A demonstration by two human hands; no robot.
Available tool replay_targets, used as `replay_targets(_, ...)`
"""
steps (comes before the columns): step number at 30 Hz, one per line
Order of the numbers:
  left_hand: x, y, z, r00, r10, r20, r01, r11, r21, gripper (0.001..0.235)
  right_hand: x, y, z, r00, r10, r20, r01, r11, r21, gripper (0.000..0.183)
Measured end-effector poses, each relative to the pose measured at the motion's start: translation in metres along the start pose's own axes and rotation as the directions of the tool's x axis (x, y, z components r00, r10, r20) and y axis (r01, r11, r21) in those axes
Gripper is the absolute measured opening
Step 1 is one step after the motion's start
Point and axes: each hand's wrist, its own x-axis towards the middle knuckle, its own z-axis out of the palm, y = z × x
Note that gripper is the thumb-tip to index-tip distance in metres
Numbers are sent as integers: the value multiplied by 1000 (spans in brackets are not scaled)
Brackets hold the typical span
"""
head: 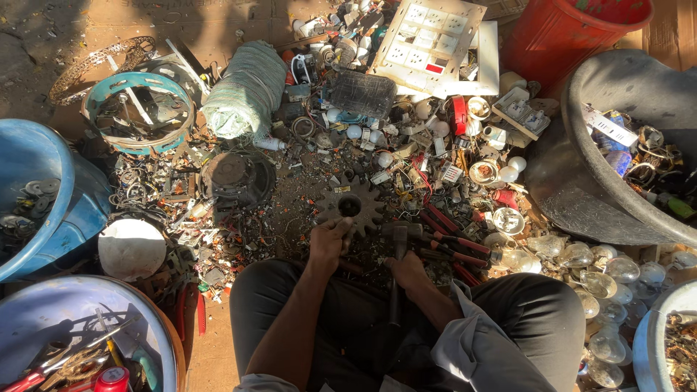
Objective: The person sits on the ground in a cluttered outdoor area and uses a hammer and pliers to dismantle a small electronic component. They repeatedly strike the component with the hammer to break it apart and use pliers to pull out internal wires and parts.
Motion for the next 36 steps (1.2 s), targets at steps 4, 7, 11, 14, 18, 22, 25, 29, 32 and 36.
replay_targets(4, -26, 5, 12, 996, -10, 90, 10, 1000, 8, 25, -19, -6, 2, 538, -774, -334, 458, 601, -655, 69)
replay_targets(7, -41, 9, 21, 984, -2, 179, -9, 998, 65, 27, -31, -22, -1, 822, -562, -95, 569, 817, 92, 41)
replay_targets(11, -53, 11, 30, 969, -22, 245, -11, 991, 133, 27, -39, -31, -1, 885, -464, 17, 434, 839, 328, 24)
replay_targets(14, -56, 10, 36, 931, 67, 359, -83, 996, 27, 24, -37, -32, 0, 886, -463, -8, 410, 775, 480, 18)
replay_targets(18, -52, 5, 37, 930, -33, 366, 71, 993, -92, 30, -33, -25, 3, 808, -587, -52, 523, 673, 523, 18)
replay_targets(22, -51, -4, 39, 958, 188, 218, -249, 920, 301, 31, -35, -23, 9, 445, -855, -265, 865, 487, -119, 17)
replay_targets(25, -54, -11, 46, 840, 495, 222, -510, 581, 635, 31, -33, -25, 11, 769, -584, -260, 597, 801, -31, 18)
replay_targets(29, -53, -17, 59, 823, 532, 199, -512, 543, 665, 32, -26, -26, 9, 781, -549, -298, 585, 810, 41, 17)
replay_targets(32, -50, -22, 63, 890, 443, 111, -407, 657, 634, 33, -23, -24, 8, 748, -556, -363, 612, 789, 53, 18)
replay_targets(36, -41, -16, 45, 920, 133, 368, -232, 943, 239, 36, -19, -26, -6, 701, -692, -172, 712, 692, 119, 19)
